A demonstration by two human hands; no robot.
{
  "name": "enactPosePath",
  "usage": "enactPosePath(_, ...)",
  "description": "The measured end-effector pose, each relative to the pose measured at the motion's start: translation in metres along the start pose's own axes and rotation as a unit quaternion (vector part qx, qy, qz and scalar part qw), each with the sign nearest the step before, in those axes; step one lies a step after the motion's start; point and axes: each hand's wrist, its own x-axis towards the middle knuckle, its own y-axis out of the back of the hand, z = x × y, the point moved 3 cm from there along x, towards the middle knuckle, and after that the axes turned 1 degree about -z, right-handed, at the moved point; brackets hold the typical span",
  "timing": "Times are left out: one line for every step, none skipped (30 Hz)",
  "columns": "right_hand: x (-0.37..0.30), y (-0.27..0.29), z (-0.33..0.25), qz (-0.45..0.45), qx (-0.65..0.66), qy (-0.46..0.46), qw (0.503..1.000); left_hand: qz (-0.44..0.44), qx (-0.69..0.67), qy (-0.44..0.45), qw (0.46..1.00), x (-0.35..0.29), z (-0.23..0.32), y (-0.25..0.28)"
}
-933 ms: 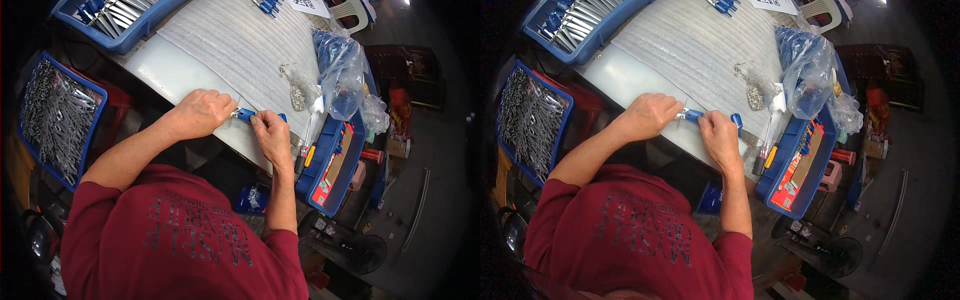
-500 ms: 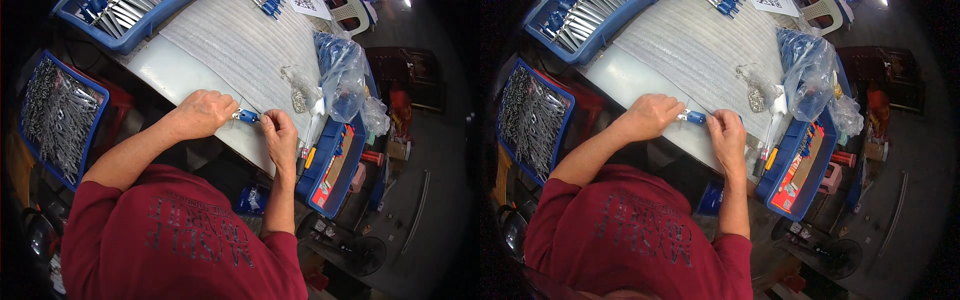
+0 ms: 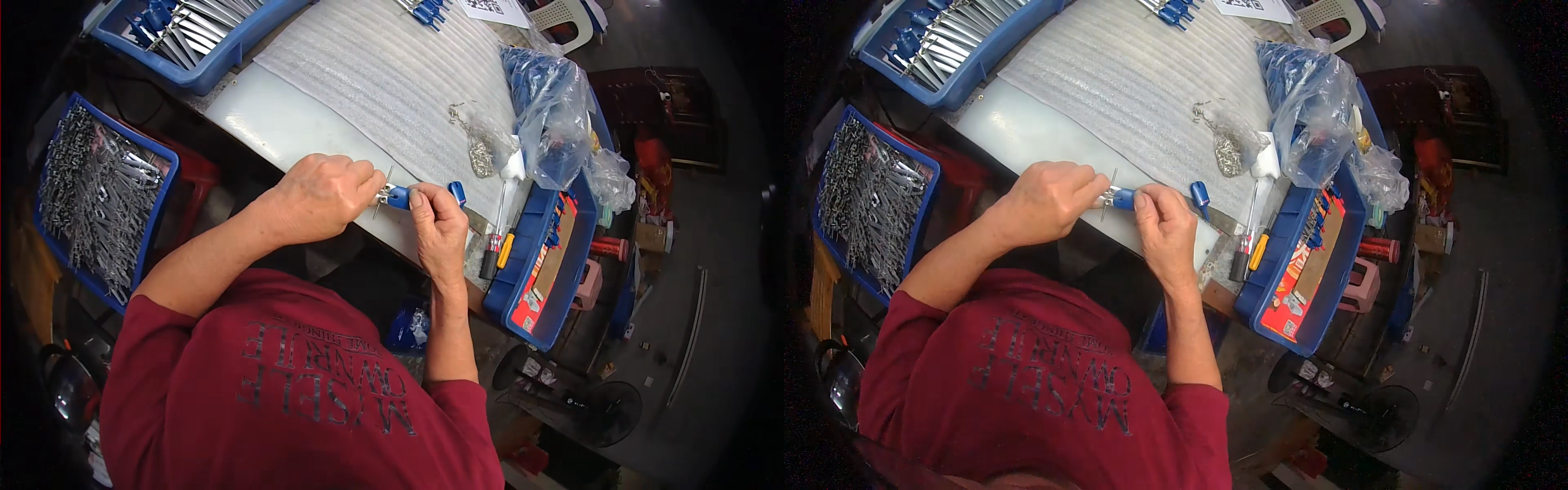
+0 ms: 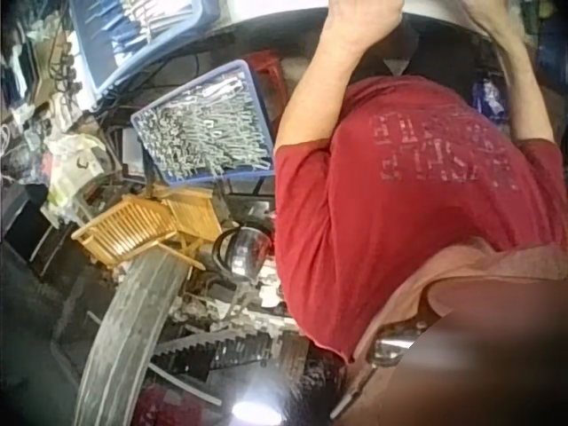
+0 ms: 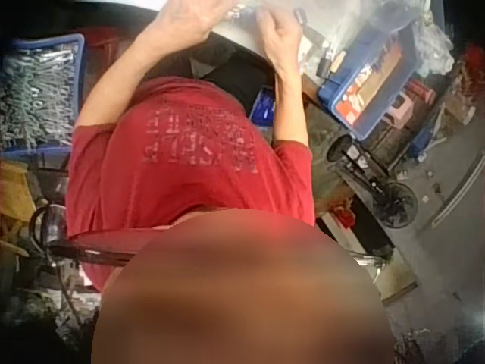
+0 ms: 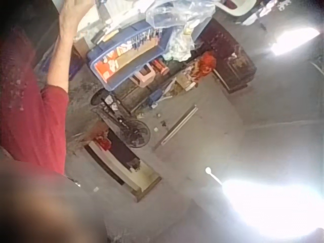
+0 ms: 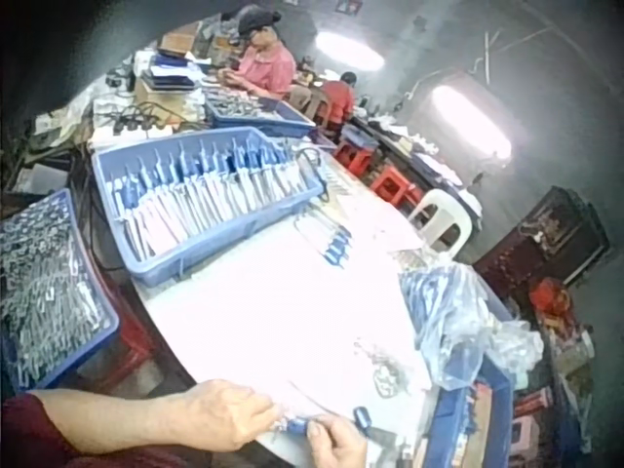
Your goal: Assembling small hand tools by inserting metal bits into plastic handles.
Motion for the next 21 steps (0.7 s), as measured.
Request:
enactPosePath(-0.004,0.0,0.005,0.014,0.024,-0.032,0.999,0.0,0.001,-0.002,1.0,0.0,0.001,0.001)
enactPosePath(-0.006,0.0,0.008,0.027,0.048,-0.063,0.996,0.003,-0.013,-0.003,1.0,0.001,0.002,0.002)
enactPosePath(-0.006,0.001,0.006,0.03,0.049,-0.062,0.996,0.005,-0.028,-0.004,1.0,0.001,0.002,0.003)
enactPosePath(-0.006,0.002,0.003,0.02,0.06,-0.074,0.995,0.004,-0.026,-0.005,1.0,0.001,0.003,0.004)
enactPosePath(-0.006,0.002,0.002,0.012,0.072,-0.085,0.994,0.002,-0.033,-0.006,0.999,0.002,0.003,0.006)
enactPosePath(-0.008,0.003,0.001,0.013,0.073,-0.085,0.994,0.001,-0.041,-0.008,0.999,0.002,0.003,0.007)
enactPosePath(-0.008,0.003,0.0,-0.005,0.07,-0.077,0.995,0.0,-0.039,-0.009,0.999,0.002,0.002,0.007)
enactPosePath(-0.008,0.004,0.0,-0.023,0.067,-0.07,0.995,-0.006,-0.048,-0.017,0.999,0.001,0.0,0.007)
enactPosePath(-0.009,0.006,0.001,-0.022,0.068,-0.07,0.995,-0.013,-0.057,-0.026,0.998,0.0,0.0,0.007)
enactPosePath(-0.009,0.007,0.003,-0.037,0.078,-0.06,0.994,-0.013,-0.055,-0.028,0.998,0.0,0.001,0.007)
enactPosePath(-0.01,0.007,0.004,-0.052,0.087,-0.051,0.994,-0.017,-0.06,-0.029,0.998,0.0,0.002,0.008)
enactPosePath(-0.011,0.007,0.004,-0.051,0.088,-0.051,0.994,-0.02,-0.064,-0.031,0.997,0.0,0.004,0.008)
enactPosePath(-0.01,0.006,0.003,-0.038,0.094,-0.052,0.994,-0.02,-0.062,-0.032,0.997,0.0,0.006,0.01)
enactPosePath(-0.01,0.005,0.003,-0.025,0.099,-0.054,0.993,-0.014,-0.049,-0.025,0.998,0.001,0.008,0.011)
enactPosePath(-0.012,0.003,0.002,-0.025,0.101,-0.053,0.993,-0.009,-0.036,-0.017,0.999,0.001,0.01,0.012)
enactPosePath(-0.014,0.002,0.002,-0.01,0.141,-0.076,0.987,-0.008,-0.035,-0.018,0.999,0.001,0.01,0.013)
enactPosePath(-0.015,0.002,0.003,0.005,0.181,-0.099,0.978,-0.015,-0.027,-0.014,0.999,0.001,0.01,0.012)
enactPosePath(-0.016,0.002,0.003,0.005,0.182,-0.098,0.978,-0.022,-0.019,-0.009,1.0,0.001,0.01,0.012)
enactPosePath(-0.016,0.002,0.005,-0.002,0.212,-0.108,0.971,-0.022,-0.017,-0.011,1.0,0.001,0.011,0.012)
enactPosePath(-0.016,0.002,0.006,-0.01,0.242,-0.119,0.963,-0.026,-0.027,-0.012,0.999,0.001,0.011,0.013)
enactPosePath(-0.017,0.004,0.006,-0.009,0.243,-0.117,0.963,-0.03,-0.037,-0.014,0.999,0.001,0.011,0.013)
